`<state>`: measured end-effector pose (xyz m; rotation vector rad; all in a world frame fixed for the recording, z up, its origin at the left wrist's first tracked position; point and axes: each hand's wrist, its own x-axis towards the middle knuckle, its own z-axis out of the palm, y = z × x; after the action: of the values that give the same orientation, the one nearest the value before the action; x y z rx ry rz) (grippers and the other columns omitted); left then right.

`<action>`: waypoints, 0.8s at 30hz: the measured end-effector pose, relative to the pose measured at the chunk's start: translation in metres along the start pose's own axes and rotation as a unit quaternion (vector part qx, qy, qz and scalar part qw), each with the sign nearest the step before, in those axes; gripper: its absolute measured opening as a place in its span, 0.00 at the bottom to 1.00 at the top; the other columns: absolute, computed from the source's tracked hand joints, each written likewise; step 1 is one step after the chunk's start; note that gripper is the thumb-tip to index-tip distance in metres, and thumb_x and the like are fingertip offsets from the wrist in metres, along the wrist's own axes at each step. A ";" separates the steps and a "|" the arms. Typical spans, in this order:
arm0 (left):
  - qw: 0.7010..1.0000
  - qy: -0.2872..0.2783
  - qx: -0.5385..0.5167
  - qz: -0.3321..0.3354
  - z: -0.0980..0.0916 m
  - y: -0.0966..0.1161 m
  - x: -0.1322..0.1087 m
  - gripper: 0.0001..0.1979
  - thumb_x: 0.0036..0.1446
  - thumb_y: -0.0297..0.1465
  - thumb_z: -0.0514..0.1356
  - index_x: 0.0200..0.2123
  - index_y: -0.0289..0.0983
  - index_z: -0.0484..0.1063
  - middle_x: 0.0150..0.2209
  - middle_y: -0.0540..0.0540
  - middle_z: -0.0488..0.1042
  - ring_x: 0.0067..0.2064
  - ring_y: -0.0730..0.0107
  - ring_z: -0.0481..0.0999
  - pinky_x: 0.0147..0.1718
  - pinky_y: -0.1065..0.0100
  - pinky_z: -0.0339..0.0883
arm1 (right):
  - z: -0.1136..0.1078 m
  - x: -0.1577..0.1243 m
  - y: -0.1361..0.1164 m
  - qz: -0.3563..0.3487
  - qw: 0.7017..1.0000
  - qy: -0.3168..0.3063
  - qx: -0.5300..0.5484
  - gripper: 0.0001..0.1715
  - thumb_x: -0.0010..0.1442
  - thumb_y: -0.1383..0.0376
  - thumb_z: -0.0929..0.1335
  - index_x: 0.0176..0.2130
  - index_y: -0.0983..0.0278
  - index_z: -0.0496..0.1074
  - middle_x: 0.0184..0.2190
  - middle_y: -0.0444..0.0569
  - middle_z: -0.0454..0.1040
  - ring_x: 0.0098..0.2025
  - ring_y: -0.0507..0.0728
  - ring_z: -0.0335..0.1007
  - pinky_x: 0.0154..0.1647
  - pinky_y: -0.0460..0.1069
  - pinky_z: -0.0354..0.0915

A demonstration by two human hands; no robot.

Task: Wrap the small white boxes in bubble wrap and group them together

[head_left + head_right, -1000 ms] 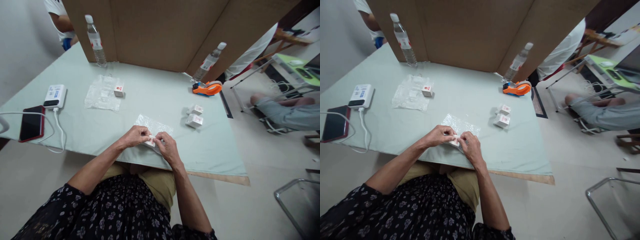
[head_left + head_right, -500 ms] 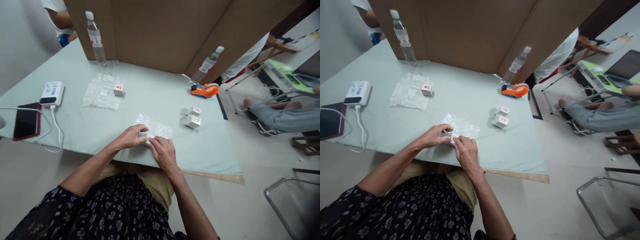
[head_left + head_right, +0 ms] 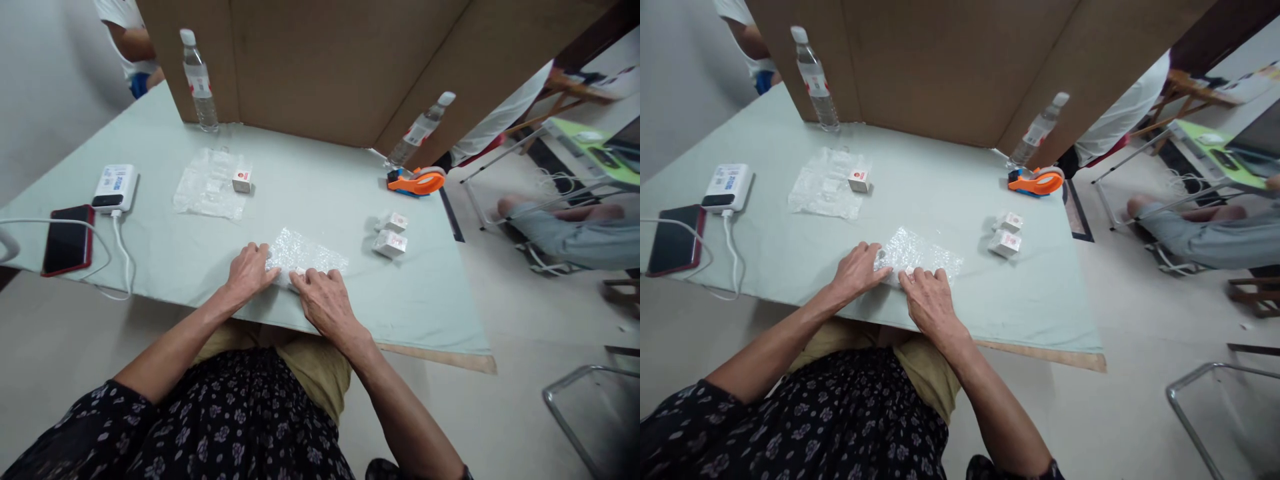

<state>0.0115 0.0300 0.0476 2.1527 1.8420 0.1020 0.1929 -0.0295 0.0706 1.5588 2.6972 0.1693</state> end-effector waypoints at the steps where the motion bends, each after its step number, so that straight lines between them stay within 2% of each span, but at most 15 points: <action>1: 1.000 -0.017 0.008 -0.016 -0.002 0.000 0.000 0.23 0.59 0.43 0.58 0.52 0.34 0.67 0.48 0.34 0.74 0.49 0.51 0.75 0.44 0.60 0.67 | -0.001 0.002 0.000 -0.007 1.000 -0.007 -0.002 0.17 0.67 0.72 0.58 0.52 0.62 0.67 0.36 0.51 0.73 0.34 0.57 0.61 0.38 0.54 0.44; 4: 0.996 -0.067 0.000 -0.054 -0.008 -0.002 0.004 0.26 0.58 0.48 0.56 0.51 0.34 0.68 0.44 0.35 0.78 0.46 0.51 0.77 0.41 0.61 0.67 | -0.005 0.007 0.002 -0.022 0.999 -0.025 -0.008 0.16 0.67 0.71 0.57 0.49 0.63 0.68 0.35 0.52 0.73 0.34 0.58 0.62 0.38 0.54 0.43; 6: 0.994 -0.081 -0.021 -0.069 -0.009 -0.005 0.010 0.25 0.56 0.49 0.58 0.48 0.35 0.70 0.42 0.37 0.79 0.45 0.52 0.77 0.39 0.63 0.66 | -0.007 0.009 0.003 -0.023 0.999 -0.032 -0.009 0.16 0.67 0.71 0.56 0.47 0.63 0.69 0.35 0.53 0.73 0.34 0.58 0.63 0.38 0.55 0.44; 8: 0.993 -0.090 -0.041 -0.069 -0.007 -0.008 0.017 0.21 0.54 0.48 0.59 0.39 0.37 0.73 0.39 0.40 0.79 0.42 0.56 0.77 0.36 0.65 0.64 | -0.007 0.010 0.003 -0.022 0.999 -0.033 -0.006 0.16 0.67 0.71 0.57 0.46 0.63 0.69 0.35 0.53 0.73 0.35 0.58 0.64 0.38 0.55 0.44; 10: 0.992 -0.098 -0.063 -0.051 -0.006 -0.012 0.020 0.16 0.52 0.45 0.60 0.28 0.38 0.72 0.32 0.44 0.78 0.36 0.61 0.75 0.32 0.67 0.62 | -0.007 0.010 0.003 -0.021 0.999 -0.028 -0.003 0.16 0.67 0.71 0.57 0.47 0.63 0.69 0.36 0.53 0.73 0.36 0.59 0.65 0.38 0.55 0.45; 12: 0.990 -0.091 -0.100 -0.024 -0.005 -0.014 0.021 0.13 0.51 0.41 0.60 0.22 0.38 0.67 0.26 0.47 0.74 0.30 0.67 0.71 0.28 0.68 0.59 | -0.006 0.011 0.003 -0.017 1.000 -0.024 -0.001 0.15 0.66 0.71 0.58 0.46 0.63 0.70 0.36 0.53 0.73 0.36 0.59 0.65 0.38 0.55 0.45; 16: 0.976 -0.025 -0.215 0.012 -0.005 -0.007 0.016 0.11 0.47 0.32 0.60 0.18 0.38 0.62 0.20 0.52 0.67 0.25 0.74 0.63 0.25 0.70 0.55 | -0.006 0.012 0.003 -0.016 0.999 -0.030 0.006 0.14 0.65 0.71 0.59 0.45 0.62 0.71 0.36 0.54 0.74 0.36 0.59 0.65 0.38 0.55 0.47; 18: 0.954 -0.024 -0.300 -0.001 -0.004 0.002 0.013 0.09 0.46 0.30 0.60 0.19 0.38 0.62 0.19 0.54 0.64 0.24 0.76 0.62 0.23 0.72 0.55 | -0.006 0.013 0.003 -0.019 0.999 -0.033 0.008 0.13 0.64 0.71 0.60 0.44 0.63 0.71 0.36 0.54 0.74 0.36 0.60 0.66 0.38 0.55 0.47; 21: 0.889 -0.069 -0.450 -0.039 0.001 0.015 0.012 0.06 0.45 0.29 0.60 0.24 0.37 0.63 0.20 0.56 0.63 0.22 0.77 0.64 0.21 0.74 0.59 | -0.004 0.012 0.003 -0.023 0.999 -0.028 0.012 0.14 0.63 0.73 0.61 0.45 0.64 0.70 0.36 0.54 0.74 0.36 0.60 0.66 0.38 0.55 0.47; 24: 0.835 -0.113 -0.536 -0.055 0.004 0.024 0.012 0.03 0.47 0.28 0.58 0.26 0.37 0.64 0.19 0.55 0.64 0.21 0.78 0.65 0.20 0.74 0.62 | 0.000 0.010 0.002 -0.011 1.000 -0.015 0.016 0.13 0.63 0.75 0.61 0.46 0.66 0.68 0.35 0.53 0.74 0.35 0.59 0.66 0.38 0.55 0.47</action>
<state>0.0373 0.0378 0.0487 1.1875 1.2526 0.6500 0.1896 -0.0201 0.0710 1.5261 2.7074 0.1022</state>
